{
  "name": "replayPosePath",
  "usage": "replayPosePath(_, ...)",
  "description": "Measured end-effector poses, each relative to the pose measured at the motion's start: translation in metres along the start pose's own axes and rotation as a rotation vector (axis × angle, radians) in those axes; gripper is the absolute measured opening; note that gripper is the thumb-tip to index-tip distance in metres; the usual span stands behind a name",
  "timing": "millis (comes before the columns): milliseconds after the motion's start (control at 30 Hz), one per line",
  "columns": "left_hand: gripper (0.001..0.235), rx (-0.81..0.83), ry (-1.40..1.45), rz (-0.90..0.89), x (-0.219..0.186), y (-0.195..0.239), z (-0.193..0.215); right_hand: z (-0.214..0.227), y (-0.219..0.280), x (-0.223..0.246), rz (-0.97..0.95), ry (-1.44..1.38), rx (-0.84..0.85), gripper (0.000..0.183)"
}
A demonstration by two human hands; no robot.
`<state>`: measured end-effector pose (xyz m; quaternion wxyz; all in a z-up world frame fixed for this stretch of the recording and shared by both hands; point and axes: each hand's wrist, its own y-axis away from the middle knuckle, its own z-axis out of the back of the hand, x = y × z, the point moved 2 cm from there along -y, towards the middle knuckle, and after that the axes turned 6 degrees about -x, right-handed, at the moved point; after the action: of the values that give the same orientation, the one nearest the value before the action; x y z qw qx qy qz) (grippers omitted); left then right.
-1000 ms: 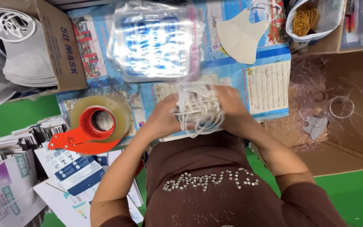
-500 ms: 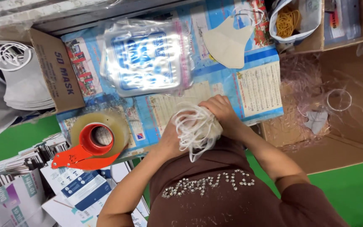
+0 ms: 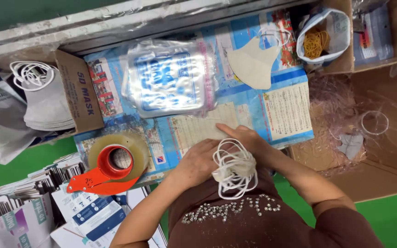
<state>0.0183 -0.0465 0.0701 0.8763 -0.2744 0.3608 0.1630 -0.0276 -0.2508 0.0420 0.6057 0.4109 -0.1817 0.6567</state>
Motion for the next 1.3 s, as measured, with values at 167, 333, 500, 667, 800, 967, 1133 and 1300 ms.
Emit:
replayPosePath(167,0.048,-0.077,0.002,0.176,0.020,-0.012,0.001,0.012,-0.008,0.022,0.466,0.137,-0.387,0.067)
replayPosePath(333,0.048,-0.132,-0.147,0.042,0.025,-0.010,0.000,-0.004,-0.011,-0.012,0.265,0.258,-0.344,0.066)
replayPosePath(500,0.024,-0.506,-0.488,-0.033,0.027,-0.045,0.046,0.019,-0.051,-0.077,0.025,-0.553,-0.291,0.040)
replayPosePath(667,0.027,-0.683,-0.455,0.290,0.084,-0.079,0.044,0.048,-0.094,-0.025,-0.374,-1.231,-0.443,0.051)
replayPosePath(800,0.012,-0.635,-0.458,0.387,0.109,-0.079,0.032,0.037,-0.112,-0.030,-0.210,-1.058,-0.482,0.061)
replayPosePath(967,0.005,-0.769,-0.281,0.394,0.081,-0.083,0.057,0.036,-0.108,-0.021,-0.231,-0.918,-0.459,0.060)
replayPosePath(1133,0.005,-0.748,-0.019,0.320,0.015,-0.078,0.104,0.039,-0.073,0.003,-0.207,-0.836,-0.324,0.056)
replayPosePath(1300,0.010,-0.410,0.247,0.271,0.002,-0.073,0.106,0.031,-0.059,0.024,0.062,-0.950,-0.389,0.061)
